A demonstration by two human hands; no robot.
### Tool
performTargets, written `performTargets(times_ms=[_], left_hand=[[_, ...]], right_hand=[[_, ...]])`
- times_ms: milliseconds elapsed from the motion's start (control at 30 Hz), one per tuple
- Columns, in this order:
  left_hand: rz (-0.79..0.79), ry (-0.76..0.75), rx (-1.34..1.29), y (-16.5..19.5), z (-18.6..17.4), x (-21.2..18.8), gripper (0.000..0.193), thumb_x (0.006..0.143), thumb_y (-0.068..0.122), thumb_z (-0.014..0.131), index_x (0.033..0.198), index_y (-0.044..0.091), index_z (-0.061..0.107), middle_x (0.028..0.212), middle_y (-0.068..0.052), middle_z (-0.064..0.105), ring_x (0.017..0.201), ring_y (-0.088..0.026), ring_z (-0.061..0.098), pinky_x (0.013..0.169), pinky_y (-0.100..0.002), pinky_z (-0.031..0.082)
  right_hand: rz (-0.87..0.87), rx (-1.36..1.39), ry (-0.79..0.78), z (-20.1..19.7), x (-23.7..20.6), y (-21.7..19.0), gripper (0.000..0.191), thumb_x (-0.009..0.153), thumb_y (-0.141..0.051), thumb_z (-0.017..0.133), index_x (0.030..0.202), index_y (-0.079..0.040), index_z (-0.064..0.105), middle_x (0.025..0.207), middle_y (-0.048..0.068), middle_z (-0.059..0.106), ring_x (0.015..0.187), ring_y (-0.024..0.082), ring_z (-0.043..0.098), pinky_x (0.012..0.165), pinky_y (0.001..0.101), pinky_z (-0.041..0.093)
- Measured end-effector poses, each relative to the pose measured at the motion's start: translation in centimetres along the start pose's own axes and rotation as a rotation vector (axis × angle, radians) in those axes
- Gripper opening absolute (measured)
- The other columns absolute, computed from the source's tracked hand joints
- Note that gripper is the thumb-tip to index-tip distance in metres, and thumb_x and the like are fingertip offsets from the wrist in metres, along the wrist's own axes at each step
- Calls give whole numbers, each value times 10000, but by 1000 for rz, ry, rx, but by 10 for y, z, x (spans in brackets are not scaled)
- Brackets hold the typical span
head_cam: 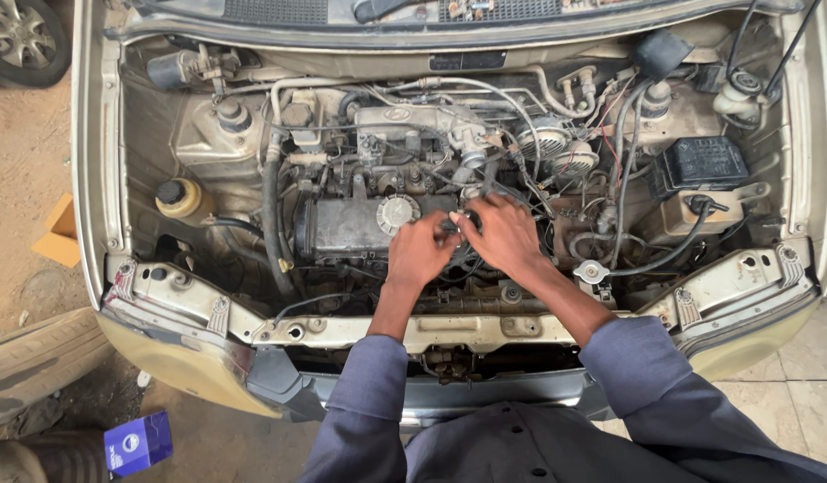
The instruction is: The person uses a wrench to tighten bolts on the engine valve cover of a car. They repeatedly adjust the tool and reposition their hands to access different fasteners on the engine block.
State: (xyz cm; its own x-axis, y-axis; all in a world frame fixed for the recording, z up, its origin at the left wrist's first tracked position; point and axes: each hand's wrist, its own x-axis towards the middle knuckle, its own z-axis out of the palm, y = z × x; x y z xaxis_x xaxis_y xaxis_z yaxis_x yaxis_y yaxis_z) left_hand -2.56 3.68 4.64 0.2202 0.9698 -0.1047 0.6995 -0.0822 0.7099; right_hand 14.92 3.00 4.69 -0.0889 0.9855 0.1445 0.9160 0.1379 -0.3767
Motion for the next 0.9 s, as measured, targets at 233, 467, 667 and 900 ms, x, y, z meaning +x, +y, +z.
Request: performTargets(times_ms=[233,467,667,900], left_hand=[[283,337,141,-10,-7,-2,555,795,179,832,1315,110,653,1179,-116,634,1100,-345,612,905,-466,493],[344,361,232,-11,-2,-2,385,827,144,816,1205,137,742,1116,-73,554,1086,-274,549,920,-433,458],[390,428,273,-10,-5,2,212,779,113,822,988,113,787,1060,-69,590,1058,-284,562,896,-440,448],[343,316,168,-13,-2,5,192,753,118,833,918,86,742,1001,-82,635,1018,-316,620,837,-456,529]], right_hand=[[-184,5,-19,0,-4,14,365,885,-33,675,1241,-97,623,1148,120,699,1076,313,614,872,492,374],[-240,-5,-61,-7,3,19,362,869,-65,731,1220,-147,692,1204,35,720,1127,241,596,916,439,342],[-208,-124,0,-18,1,9,297,815,-102,773,1100,-183,786,1077,73,700,1056,246,588,861,411,351],[-111,-106,103,-21,-1,-2,343,1009,-447,643,1030,-143,800,858,92,723,770,287,691,830,450,399]])
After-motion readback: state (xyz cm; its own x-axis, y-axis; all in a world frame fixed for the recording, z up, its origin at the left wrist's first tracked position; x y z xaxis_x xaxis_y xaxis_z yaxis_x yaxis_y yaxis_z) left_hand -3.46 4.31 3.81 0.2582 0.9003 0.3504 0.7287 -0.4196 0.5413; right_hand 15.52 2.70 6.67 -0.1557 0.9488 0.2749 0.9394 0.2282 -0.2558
